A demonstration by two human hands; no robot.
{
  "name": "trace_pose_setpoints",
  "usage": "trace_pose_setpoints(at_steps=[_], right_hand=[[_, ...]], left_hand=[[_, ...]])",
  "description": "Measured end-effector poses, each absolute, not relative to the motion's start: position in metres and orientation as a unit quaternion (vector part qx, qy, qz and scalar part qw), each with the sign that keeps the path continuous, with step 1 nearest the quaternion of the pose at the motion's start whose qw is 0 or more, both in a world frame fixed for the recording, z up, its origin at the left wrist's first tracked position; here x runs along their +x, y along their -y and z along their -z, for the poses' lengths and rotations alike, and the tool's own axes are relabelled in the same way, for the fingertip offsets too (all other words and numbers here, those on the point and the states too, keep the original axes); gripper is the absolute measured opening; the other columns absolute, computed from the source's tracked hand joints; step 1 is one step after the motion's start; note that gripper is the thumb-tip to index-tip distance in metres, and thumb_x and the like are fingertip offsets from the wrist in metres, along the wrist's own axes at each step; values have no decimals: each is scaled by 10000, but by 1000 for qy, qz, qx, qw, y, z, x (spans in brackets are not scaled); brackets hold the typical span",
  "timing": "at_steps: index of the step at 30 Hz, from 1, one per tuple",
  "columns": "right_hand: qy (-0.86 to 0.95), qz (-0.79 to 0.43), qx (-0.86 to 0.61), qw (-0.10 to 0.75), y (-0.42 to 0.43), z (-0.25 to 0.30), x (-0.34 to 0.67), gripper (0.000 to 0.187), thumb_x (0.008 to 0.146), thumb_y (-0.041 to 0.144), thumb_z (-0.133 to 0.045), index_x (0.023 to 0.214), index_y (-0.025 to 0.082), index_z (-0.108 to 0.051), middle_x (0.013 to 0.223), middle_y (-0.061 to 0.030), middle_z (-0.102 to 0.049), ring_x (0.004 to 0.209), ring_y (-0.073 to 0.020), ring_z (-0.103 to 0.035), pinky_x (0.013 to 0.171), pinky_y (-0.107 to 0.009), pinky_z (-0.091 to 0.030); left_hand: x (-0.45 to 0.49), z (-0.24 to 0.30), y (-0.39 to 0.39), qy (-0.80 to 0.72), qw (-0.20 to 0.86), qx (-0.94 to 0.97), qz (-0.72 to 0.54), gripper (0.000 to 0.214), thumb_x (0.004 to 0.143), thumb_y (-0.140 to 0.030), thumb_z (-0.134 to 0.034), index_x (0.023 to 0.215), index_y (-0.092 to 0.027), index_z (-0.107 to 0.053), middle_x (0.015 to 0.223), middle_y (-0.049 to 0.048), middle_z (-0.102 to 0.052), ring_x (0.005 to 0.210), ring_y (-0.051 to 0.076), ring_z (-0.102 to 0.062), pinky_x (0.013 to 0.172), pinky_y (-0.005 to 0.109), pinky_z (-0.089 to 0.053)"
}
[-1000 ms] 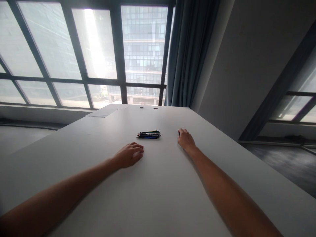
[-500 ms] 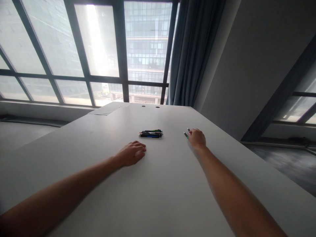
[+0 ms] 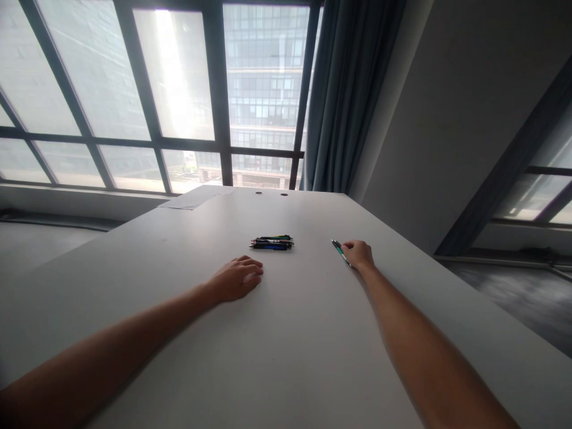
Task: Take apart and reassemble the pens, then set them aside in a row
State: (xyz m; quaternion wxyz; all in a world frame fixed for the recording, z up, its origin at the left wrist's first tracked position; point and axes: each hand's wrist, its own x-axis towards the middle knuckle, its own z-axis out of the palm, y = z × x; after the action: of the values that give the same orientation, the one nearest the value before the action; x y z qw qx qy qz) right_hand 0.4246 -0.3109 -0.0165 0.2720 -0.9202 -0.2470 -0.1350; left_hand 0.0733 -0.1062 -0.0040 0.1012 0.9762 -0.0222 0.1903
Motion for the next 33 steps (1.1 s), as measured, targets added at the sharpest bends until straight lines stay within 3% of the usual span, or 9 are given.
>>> trace_pose_setpoints(at_steps=[19, 22, 27, 33], right_hand=[[297, 170, -898, 277, 293, 4, 395, 249, 829, 269, -559, 973, 135, -712, 969, -106, -717, 833, -197, -649, 789, -281, -465], [403, 173, -861, 258, 270, 2, 364, 249, 849, 229, -535, 1017, 137, -694, 1053, -95, -691, 888, -178, -636, 866, -275, -455], [549, 136, -801, 197, 235, 9, 314, 351, 854, 210, -557, 1193, 145, -620, 1239, -102, -620, 1148, -209, -542, 1008, -304, -390], [561, 166, -801, 125, 211, 6, 291, 308, 895, 215, -525, 1179, 169, -635, 1169, -111, -639, 1095, -239, -530, 946, -356, -408]], left_hand=[[75, 9, 103, 21, 103, 974, -201, 311, 934, -376, -426, 1054, -239, -678, 1180, 51, -666, 1116, 227, -559, 985, 402, -455], [75, 8, 104, 21, 111, 972, -205, 309, 931, -380, -432, 1046, -238, -681, 1168, 56, -671, 1117, 227, -562, 981, 397, -459], [74, 5, 105, 19, 113, 972, -203, 293, 929, -367, -439, 1042, -243, -680, 1156, 46, -677, 1091, 220, -574, 955, 387, -473], [76, 9, 104, 15, 110, 971, -212, 278, 925, -361, -451, 1029, -242, -681, 1156, 46, -675, 1089, 222, -569, 972, 398, -461]])
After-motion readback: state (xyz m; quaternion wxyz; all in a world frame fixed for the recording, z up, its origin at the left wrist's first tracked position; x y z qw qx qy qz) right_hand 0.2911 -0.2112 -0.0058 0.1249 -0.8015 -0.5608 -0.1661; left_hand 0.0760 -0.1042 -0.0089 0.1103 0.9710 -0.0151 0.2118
